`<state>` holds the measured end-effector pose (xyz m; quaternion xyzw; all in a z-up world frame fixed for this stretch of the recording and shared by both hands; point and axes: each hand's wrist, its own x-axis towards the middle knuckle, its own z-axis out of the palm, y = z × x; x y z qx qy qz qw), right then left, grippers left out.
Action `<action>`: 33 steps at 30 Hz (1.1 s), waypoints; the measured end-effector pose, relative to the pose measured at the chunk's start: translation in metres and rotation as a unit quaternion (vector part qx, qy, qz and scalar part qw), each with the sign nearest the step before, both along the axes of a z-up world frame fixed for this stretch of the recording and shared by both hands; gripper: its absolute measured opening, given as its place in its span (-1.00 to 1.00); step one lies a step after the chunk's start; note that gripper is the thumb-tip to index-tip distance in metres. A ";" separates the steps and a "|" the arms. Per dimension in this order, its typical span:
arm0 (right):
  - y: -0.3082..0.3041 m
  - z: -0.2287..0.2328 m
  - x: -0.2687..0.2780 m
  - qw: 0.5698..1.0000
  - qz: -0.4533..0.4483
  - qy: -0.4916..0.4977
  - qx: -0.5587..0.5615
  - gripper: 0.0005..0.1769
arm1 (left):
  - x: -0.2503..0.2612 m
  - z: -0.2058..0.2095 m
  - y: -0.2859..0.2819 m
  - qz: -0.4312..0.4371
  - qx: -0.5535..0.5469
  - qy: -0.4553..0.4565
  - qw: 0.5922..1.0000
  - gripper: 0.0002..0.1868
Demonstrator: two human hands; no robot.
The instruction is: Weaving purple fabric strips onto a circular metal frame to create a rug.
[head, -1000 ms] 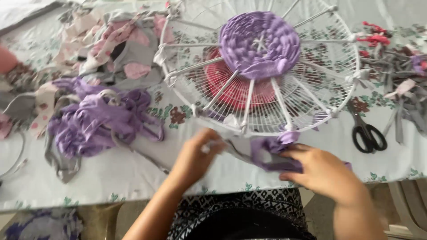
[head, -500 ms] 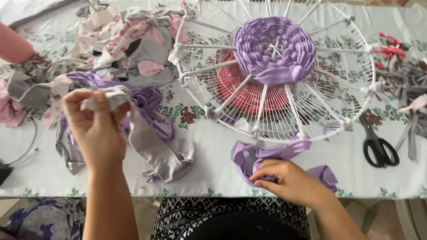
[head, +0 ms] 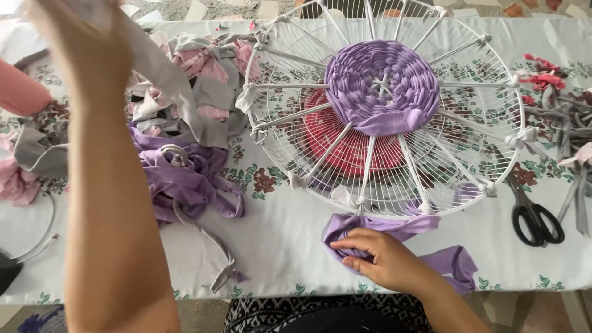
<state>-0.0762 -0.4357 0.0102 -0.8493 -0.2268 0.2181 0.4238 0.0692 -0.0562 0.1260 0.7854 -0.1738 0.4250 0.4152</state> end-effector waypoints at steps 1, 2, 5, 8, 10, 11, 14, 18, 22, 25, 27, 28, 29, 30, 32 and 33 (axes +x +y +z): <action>0.004 0.010 0.002 1.000 0.000 0.001 0.000 -0.61 | 0.000 0.001 -0.004 0.000 0.000 0.001 1.000 -0.67; 0.008 0.021 0.004 0.998 0.041 -0.016 0.054 -0.61 | 0.001 0.002 -0.009 0.017 0.048 -0.014 0.999 -0.63; 0.018 0.067 0.000 0.978 0.112 -0.005 0.177 -0.59 | -0.046 -0.011 -0.055 -0.130 0.022 0.058 0.990 -0.73; 0.015 0.106 -0.007 0.944 0.127 0.028 0.303 -0.54 | -0.099 -0.013 -0.112 -0.397 -0.037 0.156 0.904 -0.46; 0.011 0.121 -0.015 0.927 0.104 0.035 0.358 -0.49 | -0.120 -0.012 -0.128 -0.505 -0.024 0.171 0.846 -0.18; 0.009 0.126 -0.019 0.900 0.073 0.081 0.421 -0.50 | -0.125 -0.011 -0.128 -0.557 -0.040 0.254 0.790 -0.25; -0.003 0.118 -0.011 0.827 0.092 0.144 0.536 -0.35 | -0.130 -0.023 -0.111 -0.623 0.004 0.387 0.679 -0.57; -0.032 0.097 0.001 0.801 0.059 0.137 0.579 -0.27 | -0.112 -0.073 -0.041 -0.727 -0.067 0.258 0.633 -0.89; -0.070 0.092 -0.003 0.795 -0.028 0.077 0.601 -0.60 | -0.105 -0.080 0.017 -0.766 -0.239 0.168 0.573 -0.90; -0.100 0.097 -0.001 0.785 -0.073 -0.009 0.616 -0.76 | -0.099 -0.079 0.015 -0.753 -0.237 0.183 0.586 -0.85; -0.131 0.089 -0.008 0.770 -0.137 -0.061 0.620 -0.70 | -0.104 -0.089 0.007 -0.682 -0.311 0.204 0.630 -0.84; -0.136 0.089 -0.014 0.771 -0.139 -0.059 0.618 -0.70 | -0.106 -0.091 0.001 -0.681 -0.314 0.205 0.629 -0.84; -0.140 0.090 -0.020 0.792 -0.153 -0.087 0.584 -0.86 | -0.104 -0.091 -0.005 -0.677 -0.300 0.233 0.630 -0.85; -0.145 0.091 -0.026 0.812 -0.166 -0.115 0.548 -0.97 | -0.103 -0.091 -0.010 -0.673 -0.285 0.261 0.631 -0.84; -0.171 0.080 -0.031 0.823 -0.178 -0.118 0.527 -0.90 | -0.109 -0.073 -0.026 -0.682 -0.261 0.276 0.625 -0.87; -0.184 0.075 -0.036 0.834 -0.190 -0.113 0.505 -0.79 | -0.115 -0.066 -0.033 -0.686 -0.243 0.295 0.619 -0.88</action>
